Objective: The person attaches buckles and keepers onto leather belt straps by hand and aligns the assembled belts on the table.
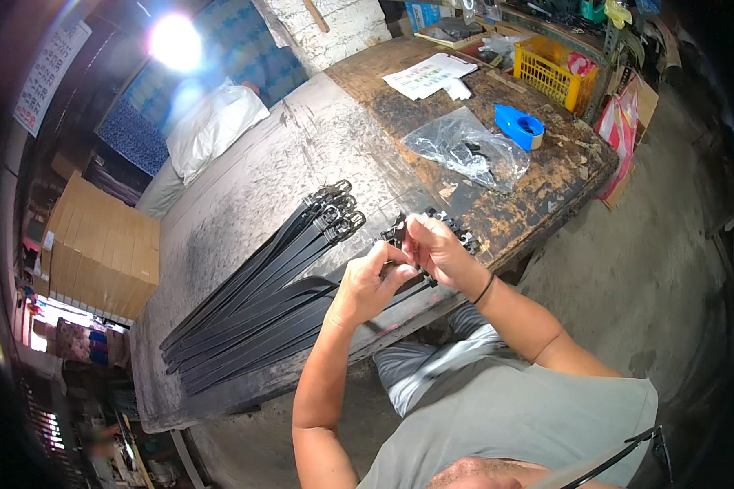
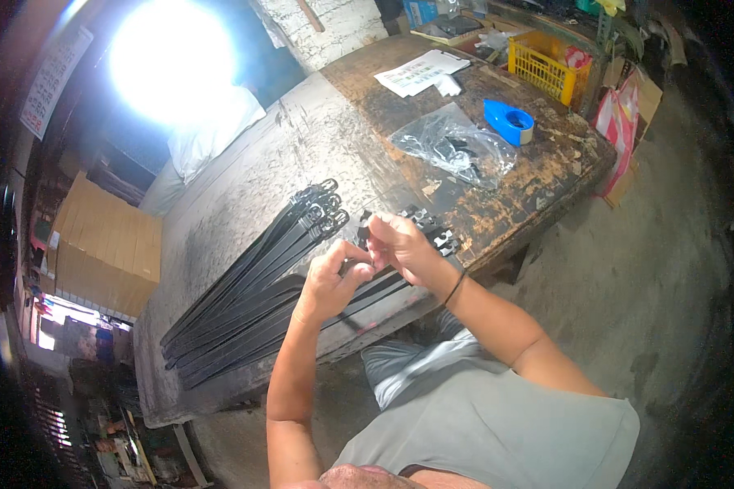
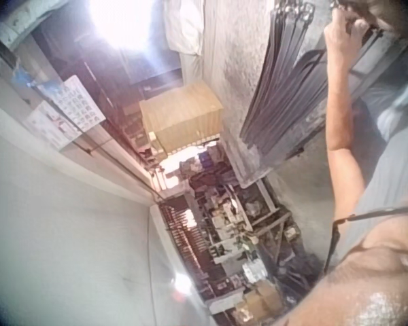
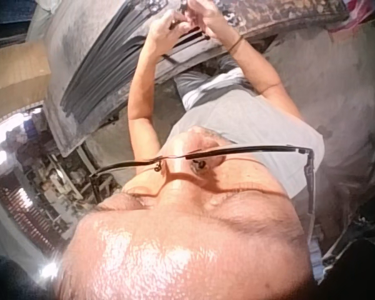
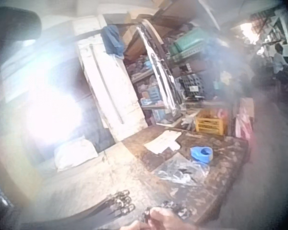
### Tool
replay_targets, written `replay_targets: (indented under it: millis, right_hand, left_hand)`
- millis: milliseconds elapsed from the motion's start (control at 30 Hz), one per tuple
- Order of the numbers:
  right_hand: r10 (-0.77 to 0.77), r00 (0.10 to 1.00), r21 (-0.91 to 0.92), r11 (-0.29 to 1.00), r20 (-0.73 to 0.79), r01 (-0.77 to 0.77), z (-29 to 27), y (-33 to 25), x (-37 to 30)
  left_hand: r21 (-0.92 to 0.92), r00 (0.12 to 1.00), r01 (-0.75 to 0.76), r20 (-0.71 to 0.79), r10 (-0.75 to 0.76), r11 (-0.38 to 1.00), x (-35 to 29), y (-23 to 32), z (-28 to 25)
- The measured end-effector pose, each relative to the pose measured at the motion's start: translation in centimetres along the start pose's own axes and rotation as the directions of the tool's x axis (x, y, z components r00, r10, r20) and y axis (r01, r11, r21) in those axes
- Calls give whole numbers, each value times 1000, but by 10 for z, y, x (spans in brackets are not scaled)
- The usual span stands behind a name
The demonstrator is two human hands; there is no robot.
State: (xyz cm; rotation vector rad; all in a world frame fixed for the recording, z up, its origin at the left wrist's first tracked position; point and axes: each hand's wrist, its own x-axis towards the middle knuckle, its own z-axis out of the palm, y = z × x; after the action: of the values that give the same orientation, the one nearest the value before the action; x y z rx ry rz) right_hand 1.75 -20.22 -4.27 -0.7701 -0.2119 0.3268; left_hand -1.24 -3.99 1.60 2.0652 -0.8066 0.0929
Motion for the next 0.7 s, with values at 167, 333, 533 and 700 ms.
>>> replay_targets:
  millis: [167, 333, 533, 700]
  right_hand:
    - [-229, 973, -287, 934, -22, 213, 16, -21, -1]
    - [-351, 936, -379, 865, 14, 329, 25, -22, -9]
    - [-520, 850, -505, 713, 82, 486, 27, -18, -6]
    - [-519, 848, -406, 802, -109, 438, 23, -36, 6]
  left_hand:
    - [-36, 960, 185, -209, -188, 982, 4, 4, 5]
    - [100, 968, 99, -241, -72, 990, 9, 11, 5]
    - [169, 957, 81, -287, -30, 982, 13, 7, 7]
    - [88, 962, 183, -221, -160, 979, 7, -11, -7]
